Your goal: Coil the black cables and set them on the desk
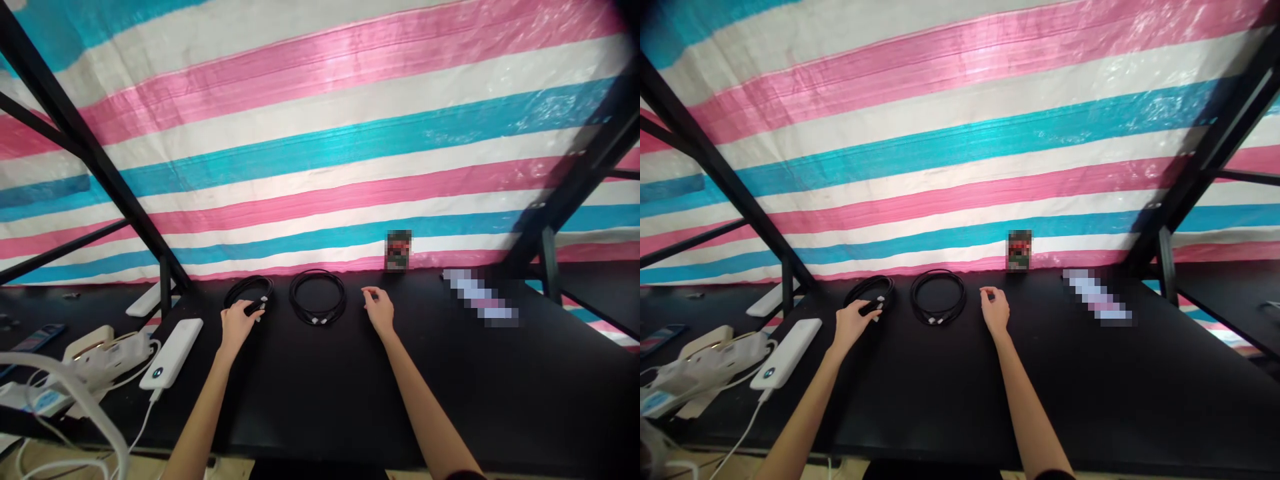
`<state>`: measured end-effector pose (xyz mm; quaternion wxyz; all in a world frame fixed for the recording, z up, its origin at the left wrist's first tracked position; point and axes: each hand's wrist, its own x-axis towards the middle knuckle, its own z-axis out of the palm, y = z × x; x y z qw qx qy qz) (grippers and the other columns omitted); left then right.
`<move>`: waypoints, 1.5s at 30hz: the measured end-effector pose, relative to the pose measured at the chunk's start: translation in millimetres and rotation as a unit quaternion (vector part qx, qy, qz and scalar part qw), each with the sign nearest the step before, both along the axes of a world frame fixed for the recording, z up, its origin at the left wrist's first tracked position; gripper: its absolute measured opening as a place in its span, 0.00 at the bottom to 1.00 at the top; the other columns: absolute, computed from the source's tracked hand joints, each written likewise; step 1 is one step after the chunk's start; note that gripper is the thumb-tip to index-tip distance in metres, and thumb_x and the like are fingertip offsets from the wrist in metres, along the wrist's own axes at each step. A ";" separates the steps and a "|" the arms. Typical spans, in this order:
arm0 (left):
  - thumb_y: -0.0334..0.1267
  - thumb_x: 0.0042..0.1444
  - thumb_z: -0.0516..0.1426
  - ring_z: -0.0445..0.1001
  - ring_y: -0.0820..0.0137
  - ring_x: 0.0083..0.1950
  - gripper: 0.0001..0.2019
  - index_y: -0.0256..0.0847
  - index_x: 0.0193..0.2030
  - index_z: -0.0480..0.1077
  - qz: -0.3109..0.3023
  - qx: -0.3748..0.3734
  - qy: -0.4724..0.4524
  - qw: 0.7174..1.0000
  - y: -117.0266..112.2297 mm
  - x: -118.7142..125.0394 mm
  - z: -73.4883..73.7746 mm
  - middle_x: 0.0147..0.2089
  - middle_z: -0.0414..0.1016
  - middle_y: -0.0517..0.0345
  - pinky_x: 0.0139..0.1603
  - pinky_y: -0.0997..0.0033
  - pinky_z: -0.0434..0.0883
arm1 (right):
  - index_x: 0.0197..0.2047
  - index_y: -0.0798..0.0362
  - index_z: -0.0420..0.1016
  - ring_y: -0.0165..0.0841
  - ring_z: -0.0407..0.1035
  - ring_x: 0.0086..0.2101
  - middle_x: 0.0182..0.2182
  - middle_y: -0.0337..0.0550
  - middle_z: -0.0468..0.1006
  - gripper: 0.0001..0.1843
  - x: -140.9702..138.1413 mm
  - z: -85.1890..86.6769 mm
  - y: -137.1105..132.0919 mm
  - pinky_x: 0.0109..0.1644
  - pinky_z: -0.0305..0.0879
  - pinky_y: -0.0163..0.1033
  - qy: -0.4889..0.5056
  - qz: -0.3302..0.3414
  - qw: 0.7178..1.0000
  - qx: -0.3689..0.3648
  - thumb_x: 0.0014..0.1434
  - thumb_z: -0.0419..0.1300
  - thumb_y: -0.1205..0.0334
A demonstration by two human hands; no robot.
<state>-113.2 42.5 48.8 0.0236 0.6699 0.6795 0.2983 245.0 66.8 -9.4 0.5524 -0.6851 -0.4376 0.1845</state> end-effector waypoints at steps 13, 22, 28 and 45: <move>0.45 0.55 0.57 0.76 0.64 0.42 0.12 0.38 0.39 0.74 0.047 0.023 -0.132 0.990 13.0 -15.2 18.2 0.39 0.79 0.51 0.46 0.62 0.70 | 0.35 0.51 0.78 0.31 0.68 0.23 0.37 0.42 0.75 0.17 2.9 -4.7 2.4 0.36 0.60 0.41 -0.005 0.007 1.000 -0.003 0.50 0.54 0.50; 0.44 0.58 0.50 0.69 0.69 0.27 0.13 0.42 0.25 0.62 0.119 0.166 -0.213 0.955 13.3 -20.8 44.4 0.23 0.67 0.61 0.34 0.71 0.66 | 0.34 0.51 0.78 0.31 0.68 0.22 0.36 0.43 0.76 0.18 3.3 -5.6 2.8 0.36 0.60 0.41 -0.009 0.008 1.000 0.002 0.51 0.54 0.49; 0.45 0.59 0.51 0.64 0.74 0.25 0.12 0.42 0.27 0.59 0.123 0.309 -0.278 0.901 -22.8 -0.4 75.0 0.24 0.63 0.64 0.30 0.74 0.64 | 0.34 0.52 0.77 0.30 0.67 0.21 0.35 0.43 0.76 0.18 1.0 -0.7 -0.1 0.34 0.60 0.40 0.020 0.015 1.000 0.008 0.50 0.56 0.48; 0.41 0.59 0.53 0.66 0.72 0.23 0.09 0.45 0.29 0.63 -0.138 0.025 -0.360 0.922 -164.2 120.0 17.9 0.20 0.64 0.66 0.31 0.74 0.67 | 0.35 0.58 0.82 0.27 0.58 0.14 0.16 0.45 0.73 0.39 -57.2 37.7 -34.1 0.15 0.45 0.30 0.168 0.453 0.866 -0.128 0.58 0.42 0.34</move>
